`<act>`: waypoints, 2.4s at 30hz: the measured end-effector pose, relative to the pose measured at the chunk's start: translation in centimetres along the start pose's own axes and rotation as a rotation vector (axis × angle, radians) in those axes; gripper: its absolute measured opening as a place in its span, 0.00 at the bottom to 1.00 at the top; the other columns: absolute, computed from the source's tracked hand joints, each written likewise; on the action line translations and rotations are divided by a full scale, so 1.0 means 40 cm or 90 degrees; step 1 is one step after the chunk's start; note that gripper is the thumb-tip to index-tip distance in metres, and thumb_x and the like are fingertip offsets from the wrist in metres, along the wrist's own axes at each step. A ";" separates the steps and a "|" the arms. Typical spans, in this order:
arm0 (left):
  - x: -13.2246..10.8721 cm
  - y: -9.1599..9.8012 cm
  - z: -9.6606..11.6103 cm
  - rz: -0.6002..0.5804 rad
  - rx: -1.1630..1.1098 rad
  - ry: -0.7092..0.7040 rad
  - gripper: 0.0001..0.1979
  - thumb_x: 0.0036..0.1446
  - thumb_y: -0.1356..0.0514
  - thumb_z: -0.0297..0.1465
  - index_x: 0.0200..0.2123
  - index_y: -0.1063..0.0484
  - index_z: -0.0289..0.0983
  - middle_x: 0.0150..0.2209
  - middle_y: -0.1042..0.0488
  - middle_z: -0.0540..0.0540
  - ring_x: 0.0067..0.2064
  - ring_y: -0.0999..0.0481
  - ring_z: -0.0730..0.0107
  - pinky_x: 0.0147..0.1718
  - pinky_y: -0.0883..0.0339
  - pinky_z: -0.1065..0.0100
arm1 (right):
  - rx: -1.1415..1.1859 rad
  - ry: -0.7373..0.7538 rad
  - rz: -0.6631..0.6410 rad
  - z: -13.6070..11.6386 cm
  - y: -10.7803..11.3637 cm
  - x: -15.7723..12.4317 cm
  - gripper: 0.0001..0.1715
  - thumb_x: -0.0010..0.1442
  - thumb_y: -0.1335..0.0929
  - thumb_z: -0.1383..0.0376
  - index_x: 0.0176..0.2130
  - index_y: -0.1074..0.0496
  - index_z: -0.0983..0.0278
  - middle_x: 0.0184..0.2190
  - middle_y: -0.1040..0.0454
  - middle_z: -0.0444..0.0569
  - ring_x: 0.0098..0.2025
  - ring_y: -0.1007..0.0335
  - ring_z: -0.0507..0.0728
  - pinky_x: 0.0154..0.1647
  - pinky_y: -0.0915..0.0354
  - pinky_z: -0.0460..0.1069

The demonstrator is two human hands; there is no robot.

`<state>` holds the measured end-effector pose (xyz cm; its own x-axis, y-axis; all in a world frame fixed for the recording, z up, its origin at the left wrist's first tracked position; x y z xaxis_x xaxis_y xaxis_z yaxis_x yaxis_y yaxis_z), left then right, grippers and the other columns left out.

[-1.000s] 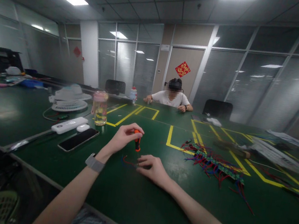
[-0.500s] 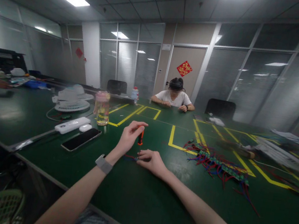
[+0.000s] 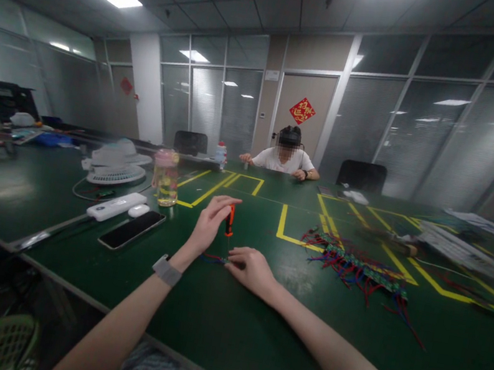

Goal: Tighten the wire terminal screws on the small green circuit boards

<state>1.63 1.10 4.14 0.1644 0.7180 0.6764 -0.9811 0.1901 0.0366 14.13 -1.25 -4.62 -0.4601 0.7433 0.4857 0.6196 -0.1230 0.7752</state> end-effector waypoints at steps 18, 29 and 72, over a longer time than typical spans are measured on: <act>0.003 -0.005 -0.012 -0.039 -0.154 0.083 0.17 0.57 0.45 0.35 0.49 0.31 0.36 0.45 0.27 0.41 0.42 0.25 0.65 0.39 0.29 0.64 | -0.032 0.035 -0.023 -0.022 0.009 -0.014 0.15 0.59 0.36 0.66 0.44 0.24 0.61 0.46 0.26 0.51 0.49 0.31 0.58 0.52 0.35 0.54; 0.002 0.003 -0.009 -0.014 -0.102 0.059 0.16 0.59 0.46 0.35 0.48 0.29 0.38 0.46 0.28 0.43 0.42 0.26 0.69 0.41 0.31 0.67 | -0.019 0.031 -0.032 -0.024 0.012 -0.014 0.15 0.59 0.37 0.65 0.45 0.25 0.61 0.46 0.26 0.51 0.50 0.32 0.59 0.53 0.36 0.54; -0.003 -0.005 -0.016 -0.043 -0.135 0.093 0.18 0.54 0.41 0.36 0.48 0.29 0.36 0.40 0.27 0.44 0.36 0.27 0.69 0.36 0.31 0.68 | -0.015 0.034 -0.022 -0.017 0.007 -0.014 0.14 0.59 0.36 0.66 0.42 0.24 0.61 0.46 0.26 0.51 0.49 0.31 0.58 0.52 0.36 0.54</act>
<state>1.88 1.40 3.59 0.2571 0.7854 0.5631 -0.9265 0.3660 -0.0875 14.15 -2.13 -4.39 -0.5142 0.7112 0.4793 0.5881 -0.1143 0.8006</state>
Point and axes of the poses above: each hand's wrist, its own x-axis towards the middle knuckle, its own y-axis out of the back of the hand, z = x × y, the point moved 5 cm from there along x, towards the middle knuckle
